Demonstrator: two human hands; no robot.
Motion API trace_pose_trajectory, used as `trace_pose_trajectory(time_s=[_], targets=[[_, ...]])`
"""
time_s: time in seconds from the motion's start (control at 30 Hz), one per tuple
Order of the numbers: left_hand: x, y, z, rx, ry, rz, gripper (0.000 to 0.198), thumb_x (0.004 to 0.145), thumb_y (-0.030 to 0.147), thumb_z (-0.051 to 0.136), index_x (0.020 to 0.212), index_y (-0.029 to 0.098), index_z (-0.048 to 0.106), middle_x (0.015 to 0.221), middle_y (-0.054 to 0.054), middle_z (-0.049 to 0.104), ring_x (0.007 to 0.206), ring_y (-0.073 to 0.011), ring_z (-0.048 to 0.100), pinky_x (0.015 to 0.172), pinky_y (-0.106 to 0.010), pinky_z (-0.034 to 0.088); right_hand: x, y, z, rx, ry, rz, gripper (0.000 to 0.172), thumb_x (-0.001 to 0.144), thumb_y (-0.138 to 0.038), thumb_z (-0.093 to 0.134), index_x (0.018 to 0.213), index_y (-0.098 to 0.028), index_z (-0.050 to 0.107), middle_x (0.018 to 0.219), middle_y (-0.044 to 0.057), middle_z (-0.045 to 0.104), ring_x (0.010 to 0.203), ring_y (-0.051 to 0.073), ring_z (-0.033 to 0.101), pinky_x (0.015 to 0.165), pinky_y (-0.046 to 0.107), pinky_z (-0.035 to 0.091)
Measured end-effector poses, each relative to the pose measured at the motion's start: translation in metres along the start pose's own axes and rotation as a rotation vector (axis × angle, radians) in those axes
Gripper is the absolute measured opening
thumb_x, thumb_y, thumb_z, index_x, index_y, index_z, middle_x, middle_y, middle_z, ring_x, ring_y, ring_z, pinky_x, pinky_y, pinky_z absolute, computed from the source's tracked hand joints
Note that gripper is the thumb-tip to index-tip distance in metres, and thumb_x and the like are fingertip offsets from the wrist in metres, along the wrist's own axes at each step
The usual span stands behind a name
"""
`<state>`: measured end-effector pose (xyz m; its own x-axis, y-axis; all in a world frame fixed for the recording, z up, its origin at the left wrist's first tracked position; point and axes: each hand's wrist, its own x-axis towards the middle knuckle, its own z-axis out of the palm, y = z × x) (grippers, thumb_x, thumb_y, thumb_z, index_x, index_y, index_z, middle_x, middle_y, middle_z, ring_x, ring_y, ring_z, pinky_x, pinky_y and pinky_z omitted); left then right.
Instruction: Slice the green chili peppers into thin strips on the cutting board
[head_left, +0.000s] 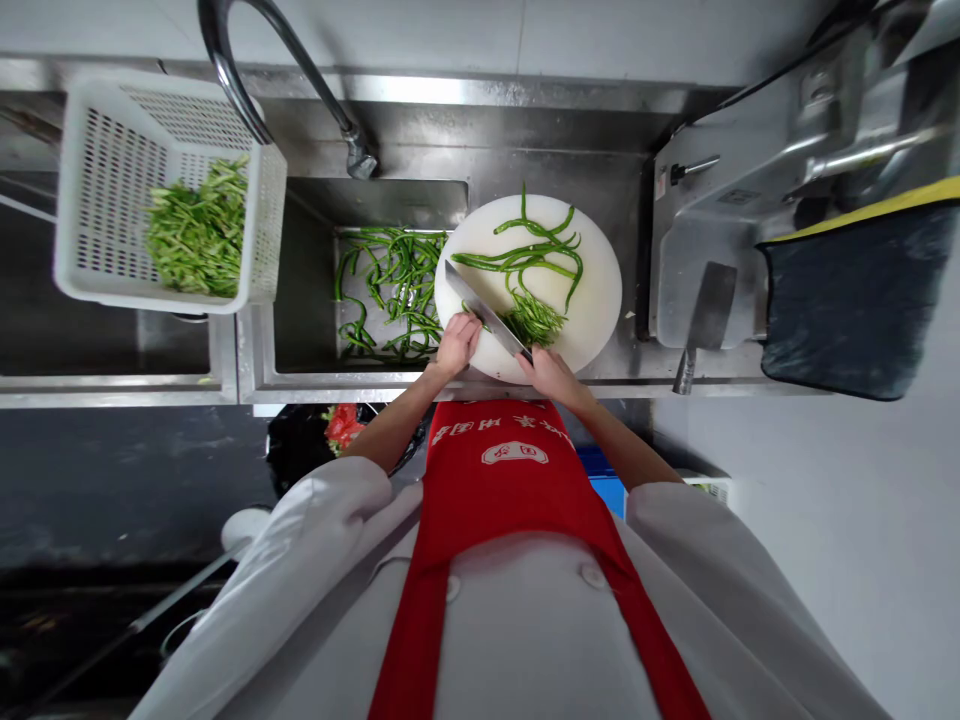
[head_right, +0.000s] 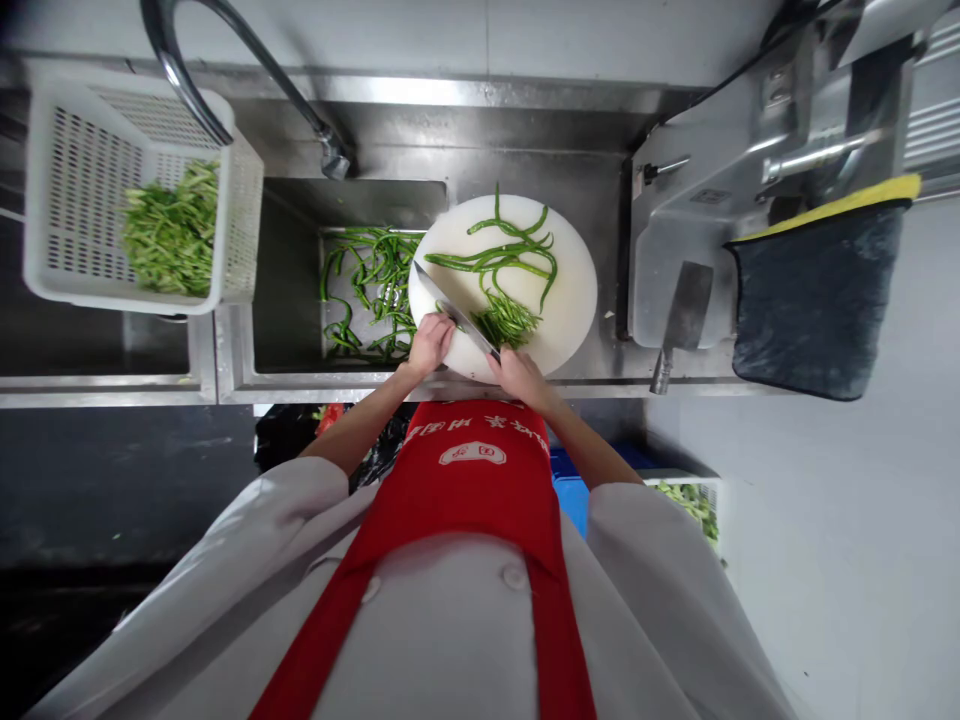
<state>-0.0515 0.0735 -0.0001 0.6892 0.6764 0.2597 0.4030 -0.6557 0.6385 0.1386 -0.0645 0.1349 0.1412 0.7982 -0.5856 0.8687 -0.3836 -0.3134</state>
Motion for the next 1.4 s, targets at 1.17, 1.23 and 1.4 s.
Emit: trace_pose_trajectory(time_s=[1.17,1.23,1.4], targets=[[0.009,-0.004,-0.007,-0.016,-0.075,0.003,0.03,0.102,0.032,0.039,0.109,0.02,0.065,0.11,-0.014,0.063,0.111,-0.0259,0.056,0.1,-0.048,0.05,-0.004,0.015,-0.005,0.082,-0.052,-0.011,0.047,0.108,-0.043,0.035,0.113,-0.008,0.065,0.112,0.019,0.072,0.11,0.024,0.066,0.089,0.023,0.043],[0.01,0.001,-0.01,-0.017,-0.072,0.021,0.029,0.102,0.032,0.04,0.106,0.02,0.065,0.108,-0.013,0.064,0.109,-0.0246,0.057,0.099,-0.046,0.051,0.002,0.019,-0.011,0.107,-0.037,-0.035,0.048,0.108,-0.043,0.035,0.113,-0.007,0.065,0.112,0.018,0.072,0.109,0.023,0.066,0.087,0.022,0.042],[0.056,-0.013,-0.043,0.044,0.267,-0.091,0.027,0.103,0.035,0.043,0.098,0.017,0.063,0.101,-0.009,0.063,0.101,-0.0204,0.058,0.094,-0.04,0.05,-0.024,0.035,-0.025,0.029,0.01,0.055,0.047,0.107,-0.047,0.034,0.113,-0.011,0.063,0.103,0.018,0.073,0.102,0.027,0.068,0.084,0.027,0.044]])
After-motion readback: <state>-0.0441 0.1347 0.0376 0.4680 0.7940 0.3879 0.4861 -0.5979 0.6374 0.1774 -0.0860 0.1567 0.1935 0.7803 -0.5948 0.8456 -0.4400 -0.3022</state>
